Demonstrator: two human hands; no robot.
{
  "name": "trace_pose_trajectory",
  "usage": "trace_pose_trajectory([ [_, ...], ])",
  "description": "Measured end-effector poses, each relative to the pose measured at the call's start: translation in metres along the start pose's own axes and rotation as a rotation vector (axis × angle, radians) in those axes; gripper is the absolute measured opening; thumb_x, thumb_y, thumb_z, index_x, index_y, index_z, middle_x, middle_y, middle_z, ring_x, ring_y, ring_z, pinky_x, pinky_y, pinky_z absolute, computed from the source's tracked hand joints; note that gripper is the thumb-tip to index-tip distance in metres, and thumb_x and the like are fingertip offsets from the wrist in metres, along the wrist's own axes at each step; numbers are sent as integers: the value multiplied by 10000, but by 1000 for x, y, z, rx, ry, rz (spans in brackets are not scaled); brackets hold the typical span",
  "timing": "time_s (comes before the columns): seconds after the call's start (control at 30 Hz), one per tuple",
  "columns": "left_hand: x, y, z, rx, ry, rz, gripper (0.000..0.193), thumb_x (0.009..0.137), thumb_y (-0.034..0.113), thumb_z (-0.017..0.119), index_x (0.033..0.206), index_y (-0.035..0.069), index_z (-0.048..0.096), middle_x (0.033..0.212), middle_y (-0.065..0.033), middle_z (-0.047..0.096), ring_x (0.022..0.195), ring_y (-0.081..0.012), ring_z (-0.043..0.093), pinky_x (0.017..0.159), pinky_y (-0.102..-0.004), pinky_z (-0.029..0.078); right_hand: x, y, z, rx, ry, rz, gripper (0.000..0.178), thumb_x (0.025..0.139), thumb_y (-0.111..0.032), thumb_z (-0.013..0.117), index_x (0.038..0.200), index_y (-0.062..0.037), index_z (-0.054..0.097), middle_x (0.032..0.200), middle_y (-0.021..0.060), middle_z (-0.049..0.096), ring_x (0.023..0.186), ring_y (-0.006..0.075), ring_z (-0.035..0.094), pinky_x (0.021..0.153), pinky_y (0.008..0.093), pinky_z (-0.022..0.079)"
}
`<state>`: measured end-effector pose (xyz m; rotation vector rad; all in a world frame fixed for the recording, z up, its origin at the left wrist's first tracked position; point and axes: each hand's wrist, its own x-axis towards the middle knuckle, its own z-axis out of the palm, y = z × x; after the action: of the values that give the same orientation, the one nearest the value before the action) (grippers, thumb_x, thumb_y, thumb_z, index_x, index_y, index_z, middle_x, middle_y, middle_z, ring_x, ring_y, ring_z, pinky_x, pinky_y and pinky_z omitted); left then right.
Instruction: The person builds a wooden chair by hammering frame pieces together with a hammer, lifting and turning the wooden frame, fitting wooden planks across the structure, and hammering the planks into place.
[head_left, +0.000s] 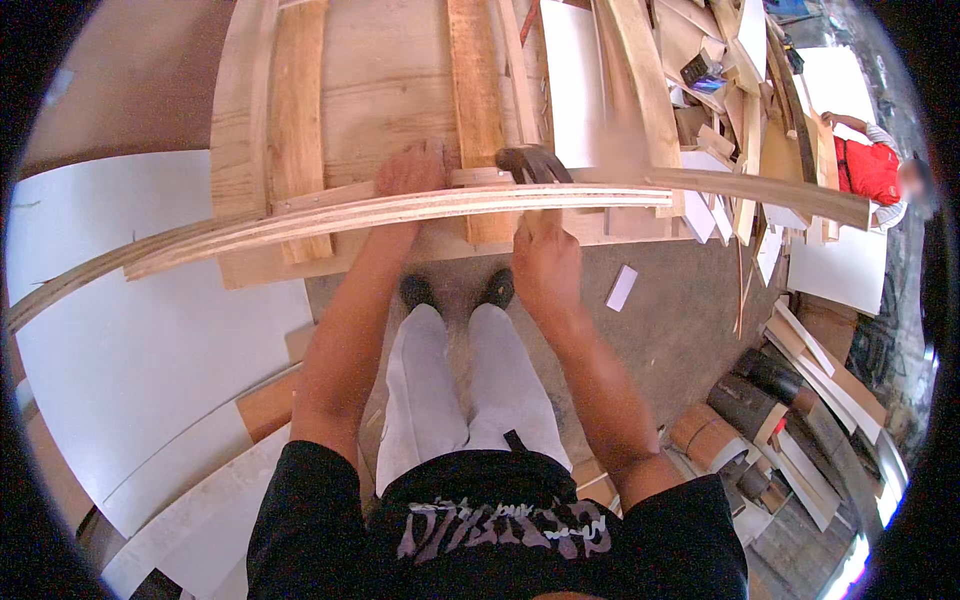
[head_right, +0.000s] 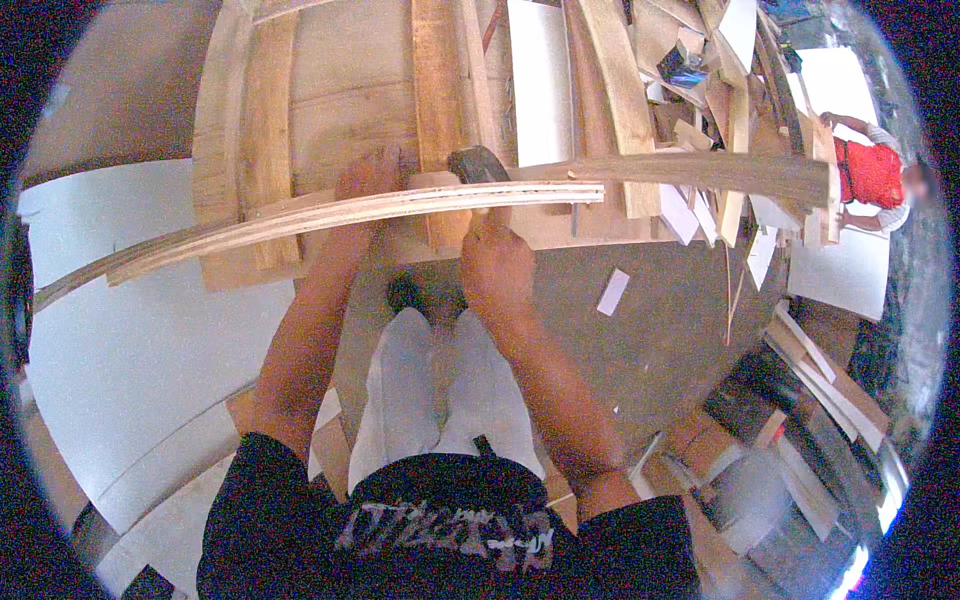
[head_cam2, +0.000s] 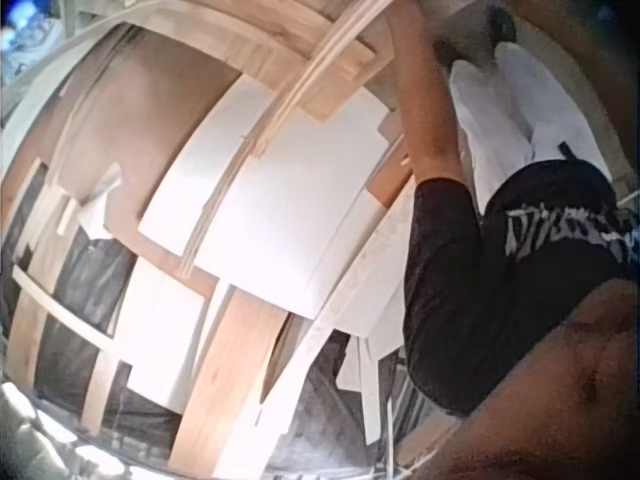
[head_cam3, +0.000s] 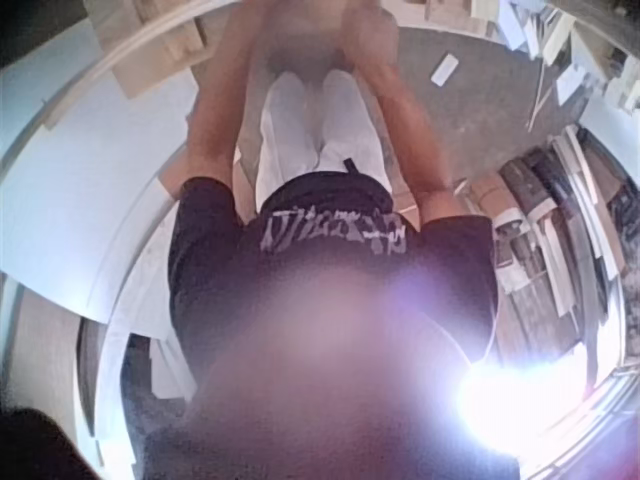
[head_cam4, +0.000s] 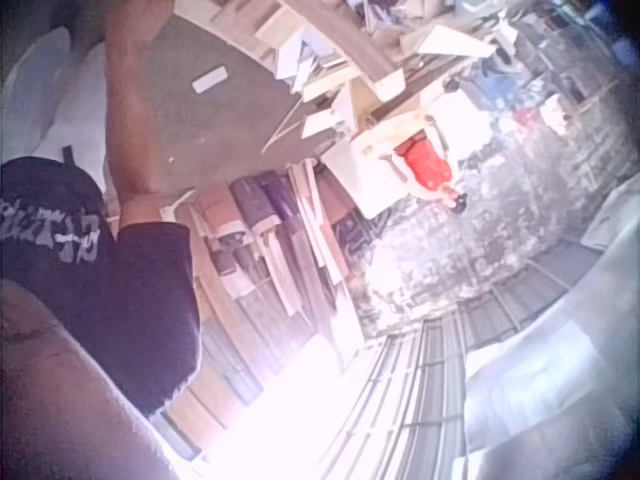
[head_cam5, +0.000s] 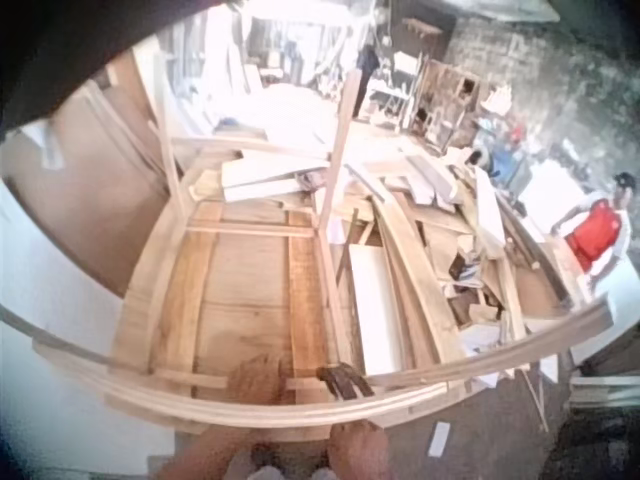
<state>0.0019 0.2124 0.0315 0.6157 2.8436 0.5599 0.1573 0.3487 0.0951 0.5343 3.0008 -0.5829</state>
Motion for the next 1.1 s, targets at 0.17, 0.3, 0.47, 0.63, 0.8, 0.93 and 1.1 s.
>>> trace_pose_trajectory([
  [0.17, 2, 9, -5, 46, 13, -12, 298, 957, 304, 456, 925, 61, 625, 921, -194, 664, 822, -377, 673, 698, -493, 550, 8, -1, 3, 14, 14, 143, 206, 880, -106, 567, 1048, 13, 546, 738, 261, 605, 678, 504, 607, 616, 558, 521],
  [0.3, -2, 8, -8, -14, 29, 70, 301, 954, 308, 459, 942, 55, 621, 925, -203, 660, 851, -379, 659, 737, -506, 535, -1, 0, -6, -5, 0, 63, 295, 889, -121, 567, 1146, 5, 497, 770, 279, 618, 698, 508, 611, 617, 556, 522],
  [0.47, 4, -3, 7, -4, 8, 24, 240, 944, 258, 472, 992, 57, 595, 940, -207, 652, 894, -389, 641, 781, -508, 517, 9, 7, 1, -355, -241, -100, 366, 902, -167, 543, 1160, 79, 462, 917, 258, 612, 673, 399, 663, 588, 510, 552],
  [0.63, 8, 0, 0, -188, 55, -35, 188, 942, 201, 486, 977, 34, 565, 966, -215, 637, 933, -404, 615, 787, -519, 500, 4, -10, -20, 93, -6, -44, 355, 919, -215, 545, 1126, 67, 483, 742, 260, 630, 686, 449, 645, 626, 522, 536],
  [0.8, 6, -1, -1, -386, 219, 9, 174, 945, 189, 488, 1012, 41, 550, 1009, -224, 617, 937, -417, 599, 790, -527, 485, 1, -29, -15, 56, -41, 150, 354, 941, -248, 527, 1157, 28, 473, 731, 293, 623, 718, 468, 642, 648, 546, 527],
  [0.93, 5, -15, 10, -390, 218, 141, 173, 922, 153, 501, 1053, 43, 534, 984, -224, 605, 940, -424, 583, 792, -536, 475, 13, -19, -8, -16, -42, 70, 377, 943, -261, 535, 1173, 23, 440, 723, 300, 616, 710, 468, 638, 634, 550, 524],
  [1.1, 2, 0, -4, -264, 208, 116, 172, 934, 182, 483, 1032, 51, 535, 1041, -209, 573, 998, -403, 563, 833, -509, 471, 3, -25, -25, 228, 141, 103, 367, 918, -191, 572, 1178, 25, 428, 704, 283, 608, 703, 471, 629, 599, 566, 511],
])
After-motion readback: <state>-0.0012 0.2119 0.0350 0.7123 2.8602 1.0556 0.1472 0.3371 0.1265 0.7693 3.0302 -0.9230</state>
